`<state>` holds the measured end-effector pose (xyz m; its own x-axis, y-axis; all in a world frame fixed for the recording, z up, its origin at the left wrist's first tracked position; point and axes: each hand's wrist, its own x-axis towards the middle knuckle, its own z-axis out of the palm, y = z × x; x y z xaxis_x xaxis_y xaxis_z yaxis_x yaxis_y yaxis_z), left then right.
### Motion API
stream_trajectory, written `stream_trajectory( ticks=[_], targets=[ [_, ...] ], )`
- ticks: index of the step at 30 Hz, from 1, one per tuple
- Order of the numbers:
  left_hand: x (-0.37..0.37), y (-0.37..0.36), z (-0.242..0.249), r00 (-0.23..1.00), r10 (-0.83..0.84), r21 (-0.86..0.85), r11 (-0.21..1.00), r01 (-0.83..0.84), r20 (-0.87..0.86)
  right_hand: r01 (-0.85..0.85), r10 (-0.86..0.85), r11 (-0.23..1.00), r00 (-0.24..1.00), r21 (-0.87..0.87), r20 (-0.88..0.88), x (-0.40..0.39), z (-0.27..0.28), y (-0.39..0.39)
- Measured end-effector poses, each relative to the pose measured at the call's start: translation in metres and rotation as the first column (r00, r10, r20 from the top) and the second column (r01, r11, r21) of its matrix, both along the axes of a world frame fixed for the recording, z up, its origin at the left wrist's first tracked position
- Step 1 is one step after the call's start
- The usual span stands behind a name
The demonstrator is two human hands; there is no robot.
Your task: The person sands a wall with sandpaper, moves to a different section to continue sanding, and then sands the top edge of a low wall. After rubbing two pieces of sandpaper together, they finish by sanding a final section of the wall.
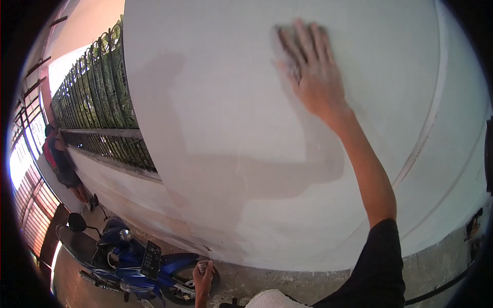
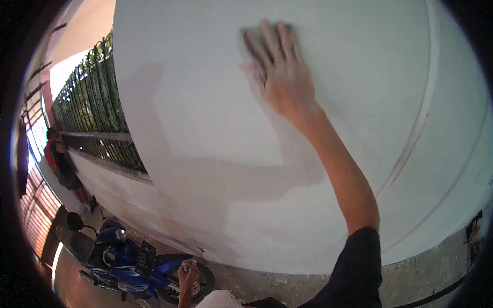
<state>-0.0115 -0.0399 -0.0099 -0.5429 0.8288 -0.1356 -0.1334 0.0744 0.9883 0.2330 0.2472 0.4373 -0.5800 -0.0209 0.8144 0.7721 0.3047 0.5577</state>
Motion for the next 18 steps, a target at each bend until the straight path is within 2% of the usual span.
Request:
stream_trajectory(
  ticks=[2,4,6,7,9,10,12,14,17,18],
  targets=[
    [-0.014,0.001,0.000,0.998,0.013,0.034,0.999,-0.011,-0.066,-0.031,0.059,0.990,0.978,0.137,-0.201,-0.017,0.008,0.006],
    [-0.027,0.003,-0.011,0.998,0.014,0.032,0.999,-0.012,-0.054,0.024,0.001,0.991,0.984,0.134,-0.179,-0.036,-0.022,0.005],
    [-0.031,0.004,-0.015,0.999,0.004,0.029,1.000,-0.003,-0.039,-0.013,0.019,0.996,0.997,-0.085,0.069,-0.058,-0.064,0.000],
    [-0.031,0.004,-0.011,0.998,-0.001,-0.001,1.000,0.001,-0.056,0.002,0.004,0.996,0.997,-0.087,0.073,-0.057,-0.074,0.003],
    [-0.034,0.007,-0.010,0.997,-0.014,-0.015,1.000,0.013,-0.078,-0.096,0.115,0.991,0.964,-0.090,0.238,-0.055,-0.079,0.006],
    [-0.036,0.008,-0.014,0.999,-0.015,-0.011,1.000,0.015,-0.036,-0.091,0.107,0.993,0.966,-0.077,0.236,-0.054,-0.063,0.003],
    [-0.040,0.011,-0.019,1.000,-0.019,-0.005,1.000,0.019,0.012,0.062,-0.070,0.997,0.978,0.048,0.197,-0.041,-0.008,0.001],
    [-0.045,0.012,-0.020,0.999,-0.010,-0.038,0.999,0.008,-0.036,0.089,-0.091,0.980,0.996,0.180,0.002,-0.031,0.042,0.006],
    [-0.044,0.013,-0.005,0.999,0.035,-0.071,0.997,-0.033,0.020,0.206,-0.195,0.953,0.978,0.220,-0.072,-0.041,0.039,0.007],
    [-0.048,0.015,-0.012,0.999,0.032,-0.068,0.997,-0.030,0.022,0.209,-0.198,0.952,0.978,0.224,-0.071,-0.047,0.021,0.006]
  ],
)
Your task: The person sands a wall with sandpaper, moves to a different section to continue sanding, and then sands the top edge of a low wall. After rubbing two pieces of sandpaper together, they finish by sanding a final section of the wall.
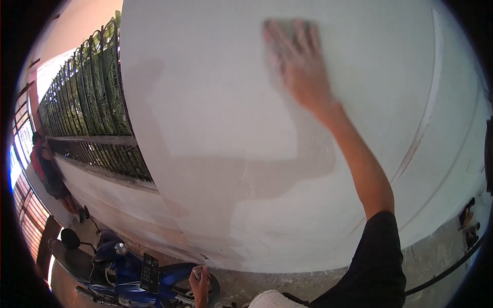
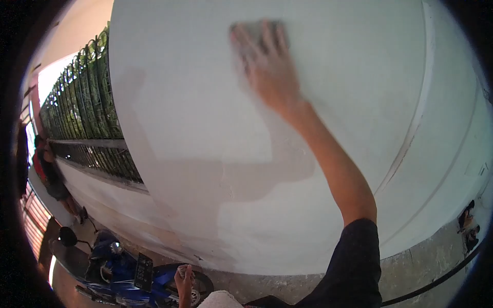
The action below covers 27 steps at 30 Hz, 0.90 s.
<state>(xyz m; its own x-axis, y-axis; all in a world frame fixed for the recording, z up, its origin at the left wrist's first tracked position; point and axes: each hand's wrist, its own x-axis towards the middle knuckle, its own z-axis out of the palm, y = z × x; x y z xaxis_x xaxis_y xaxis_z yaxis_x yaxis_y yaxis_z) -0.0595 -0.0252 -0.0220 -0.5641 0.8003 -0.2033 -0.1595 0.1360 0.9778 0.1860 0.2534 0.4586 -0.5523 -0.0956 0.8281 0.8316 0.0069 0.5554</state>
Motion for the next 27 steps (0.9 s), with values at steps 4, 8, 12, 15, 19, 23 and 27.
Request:
stream_trajectory(
  ticks=[4,8,12,15,19,23,27],
  targets=[
    [-0.013,0.003,-0.026,1.000,-0.014,0.098,0.995,0.015,-0.010,-0.147,0.228,0.950,0.930,-0.276,0.289,-0.001,-0.071,0.001],
    [-0.028,0.014,-0.047,0.999,0.037,0.140,0.989,-0.038,0.010,0.000,0.053,0.990,0.930,-0.143,0.364,0.019,-0.010,-0.005],
    [-0.018,0.010,-0.007,0.999,0.039,0.094,0.995,-0.042,0.029,-0.167,0.169,0.985,0.985,-0.052,0.041,0.005,0.020,0.004],
    [-0.021,0.011,-0.021,1.000,0.016,0.076,0.997,-0.014,-0.018,-0.176,0.171,0.984,0.979,-0.036,-0.113,-0.033,-0.036,0.003],
    [-0.018,0.004,-0.010,0.999,-0.034,0.123,0.992,0.036,-0.016,-0.169,0.282,0.933,0.890,-0.316,0.358,-0.046,-0.096,0.000],
    [-0.023,-0.010,-0.001,0.999,0.007,0.133,0.991,-0.001,-0.048,-0.084,0.121,0.990,0.928,-0.117,0.353,-0.036,-0.027,0.001],
    [-0.031,-0.028,-0.002,0.998,0.056,0.095,0.994,-0.054,-0.026,-0.300,0.299,0.953,0.954,-0.036,-0.033,-0.073,-0.016,0.013]
  ],
)
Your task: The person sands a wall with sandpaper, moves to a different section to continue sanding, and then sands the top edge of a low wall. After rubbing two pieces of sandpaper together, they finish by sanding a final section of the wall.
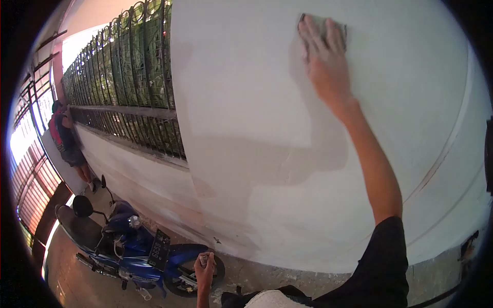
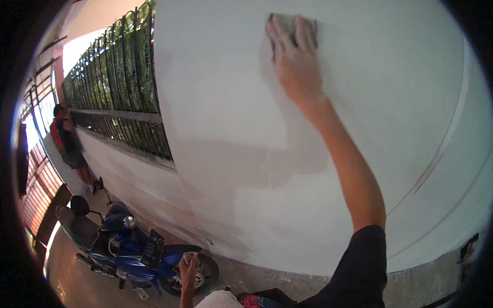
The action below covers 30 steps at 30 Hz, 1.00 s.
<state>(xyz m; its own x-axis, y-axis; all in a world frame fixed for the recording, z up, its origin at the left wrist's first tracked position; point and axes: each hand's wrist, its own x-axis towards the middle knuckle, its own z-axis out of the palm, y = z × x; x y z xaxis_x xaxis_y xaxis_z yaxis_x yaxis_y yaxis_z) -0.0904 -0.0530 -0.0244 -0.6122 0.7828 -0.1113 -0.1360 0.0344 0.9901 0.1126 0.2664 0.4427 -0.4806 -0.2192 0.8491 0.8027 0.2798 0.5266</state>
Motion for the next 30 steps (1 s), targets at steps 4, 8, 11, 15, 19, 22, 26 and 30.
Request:
stream_trajectory(
  ticks=[4,8,11,15,19,22,26,30],
  targets=[
    [-0.008,-0.010,-0.002,0.998,0.052,0.027,0.998,-0.053,0.020,0.058,0.024,0.986,0.876,-0.155,0.482,-0.041,-0.122,0.010],
    [-0.015,-0.024,-0.003,0.995,0.102,0.029,0.994,-0.102,0.015,-0.016,0.198,0.958,0.759,-0.286,0.621,-0.046,-0.140,0.005],
    [-0.022,-0.027,-0.008,0.989,0.145,-0.011,0.989,-0.145,0.014,-0.004,0.063,0.991,0.904,-0.137,0.423,-0.045,-0.051,0.002],
    [-0.029,-0.034,-0.010,0.984,0.177,-0.060,0.983,-0.175,0.029,-0.006,0.017,0.997,0.989,-0.071,0.147,-0.071,-0.032,-0.001],
    [-0.025,-0.035,-0.006,0.972,0.228,-0.028,0.974,-0.227,0.057,0.064,0.029,0.974,0.916,-0.219,0.401,-0.115,-0.189,0.022],
    [-0.026,-0.041,-0.004,0.974,0.228,-0.033,0.973,-0.227,0.017,0.047,0.134,0.968,0.738,-0.248,0.662,-0.109,-0.209,0.003],
    [-0.033,-0.053,-0.009,0.965,0.261,-0.033,0.965,-0.260,0.035,0.032,-0.005,0.998,0.887,-0.052,0.462,-0.118,-0.112,0.016],
    [-0.039,-0.062,-0.009,0.947,0.317,-0.030,0.948,-0.316,0.054,-0.095,0.108,0.992,0.980,-0.081,0.168,-0.130,-0.053,0.003]
  ],
)
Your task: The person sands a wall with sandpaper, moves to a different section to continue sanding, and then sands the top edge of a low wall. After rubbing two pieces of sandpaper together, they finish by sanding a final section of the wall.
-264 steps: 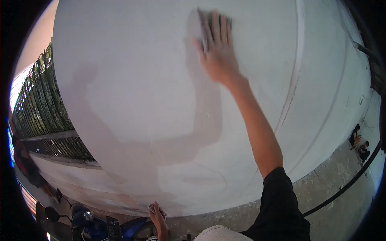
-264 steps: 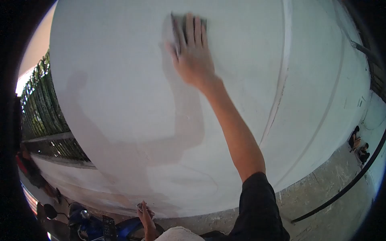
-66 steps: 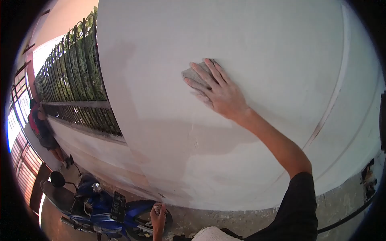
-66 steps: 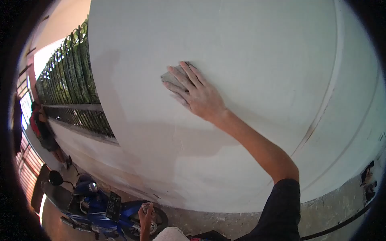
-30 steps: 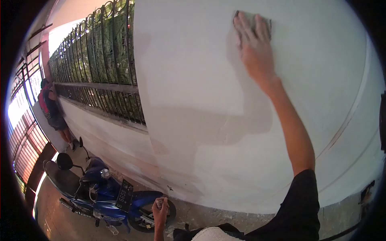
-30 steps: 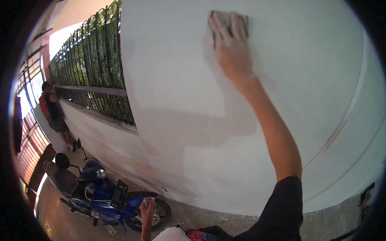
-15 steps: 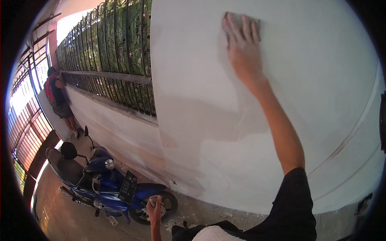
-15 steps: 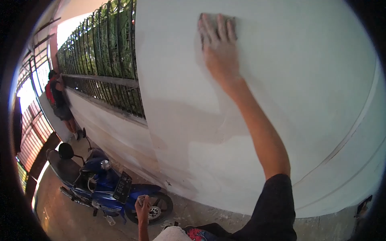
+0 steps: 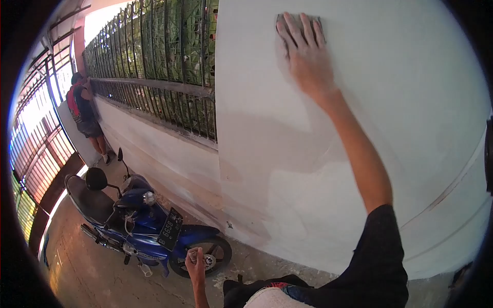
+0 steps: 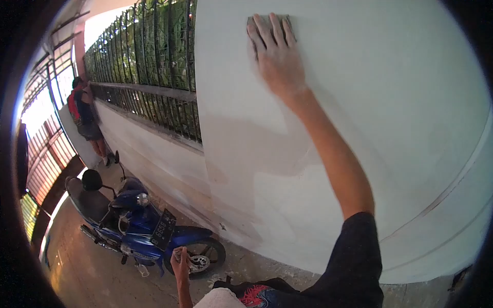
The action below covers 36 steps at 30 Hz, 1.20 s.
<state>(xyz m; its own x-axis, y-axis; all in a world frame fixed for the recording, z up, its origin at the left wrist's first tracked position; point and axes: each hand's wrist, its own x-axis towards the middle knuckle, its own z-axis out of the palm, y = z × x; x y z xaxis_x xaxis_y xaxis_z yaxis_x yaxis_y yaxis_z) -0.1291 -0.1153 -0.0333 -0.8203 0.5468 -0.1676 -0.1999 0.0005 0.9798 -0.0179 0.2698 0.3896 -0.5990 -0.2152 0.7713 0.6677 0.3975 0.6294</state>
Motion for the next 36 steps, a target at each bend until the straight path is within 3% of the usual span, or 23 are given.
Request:
stream_trajectory(
  ticks=[1,2,4,6,9,10,12,14,17,18,20,22,25,28,30,33,36],
  targets=[
    [-0.001,0.000,-0.001,1.000,0.027,0.050,0.998,-0.027,0.009,-0.051,0.048,0.998,0.994,-0.028,-0.100,-0.006,-0.004,-0.006],
    [-0.001,-0.001,-0.002,0.998,0.059,0.038,0.998,-0.059,0.013,0.301,-0.303,0.951,0.953,0.073,0.020,-0.006,-0.041,-0.010],
    [0.000,-0.001,0.000,0.997,0.075,0.028,0.997,-0.076,0.019,0.278,-0.246,0.957,0.932,-0.088,0.265,-0.016,-0.148,0.003],
    [0.002,-0.006,-0.001,0.997,0.078,0.011,0.997,-0.079,0.024,0.347,-0.182,0.927,0.748,-0.142,0.638,-0.004,-0.226,-0.015],
    [0.003,-0.007,-0.002,0.996,0.079,0.055,0.995,-0.081,0.040,0.298,-0.068,0.922,0.752,-0.246,0.656,0.003,-0.233,-0.010],
    [0.004,-0.010,-0.001,0.997,0.073,0.040,0.996,-0.074,0.020,0.304,-0.129,0.931,0.791,-0.201,0.598,0.001,-0.209,-0.010],
    [0.004,-0.005,-0.002,0.998,0.068,0.032,0.997,-0.068,0.009,0.128,-0.063,0.970,0.954,-0.209,0.292,-0.007,-0.136,0.001],
    [0.003,-0.009,-0.005,0.999,0.040,0.058,0.997,-0.042,0.035,0.011,0.007,0.982,0.996,-0.188,0.094,-0.015,-0.066,-0.004],
    [0.007,-0.008,-0.007,0.996,0.082,0.038,0.996,-0.083,0.032,0.006,-0.004,0.972,1.000,-0.235,0.006,-0.016,-0.073,-0.016],
    [0.008,-0.008,-0.009,0.996,0.086,0.038,0.995,-0.087,0.033,0.287,-0.265,0.950,0.948,-0.120,0.175,-0.013,-0.111,-0.016],
    [0.009,-0.009,-0.016,0.998,0.060,0.062,0.996,-0.062,0.035,0.373,-0.223,0.901,0.837,-0.221,0.501,-0.012,-0.218,-0.009],
    [0.009,-0.014,-0.018,0.997,0.066,0.048,0.997,-0.067,0.026,0.291,-0.073,0.926,0.762,-0.240,0.644,0.007,-0.289,-0.014],
    [0.017,-0.019,-0.007,0.997,0.081,0.029,0.996,-0.081,0.001,0.329,-0.071,0.917,0.690,-0.225,0.720,0.012,-0.267,-0.013],
    [0.016,-0.015,-0.001,0.996,0.079,0.052,0.995,-0.081,0.042,0.305,-0.206,0.940,0.863,-0.152,0.461,-0.003,-0.168,-0.012],
    [0.016,-0.016,0.000,0.997,0.080,0.019,0.997,-0.080,0.015,0.221,-0.174,0.956,0.956,-0.194,0.234,-0.015,-0.106,-0.016],
    [0.015,-0.012,-0.006,0.996,0.082,-0.011,0.997,-0.082,0.042,0.297,-0.273,0.929,0.953,-0.223,0.133,-0.016,-0.121,-0.025],
    [0.017,-0.011,-0.003,0.998,0.041,0.035,0.998,-0.043,0.051,0.447,-0.263,0.875,0.762,-0.187,0.592,0.002,-0.235,-0.027]
  ],
)
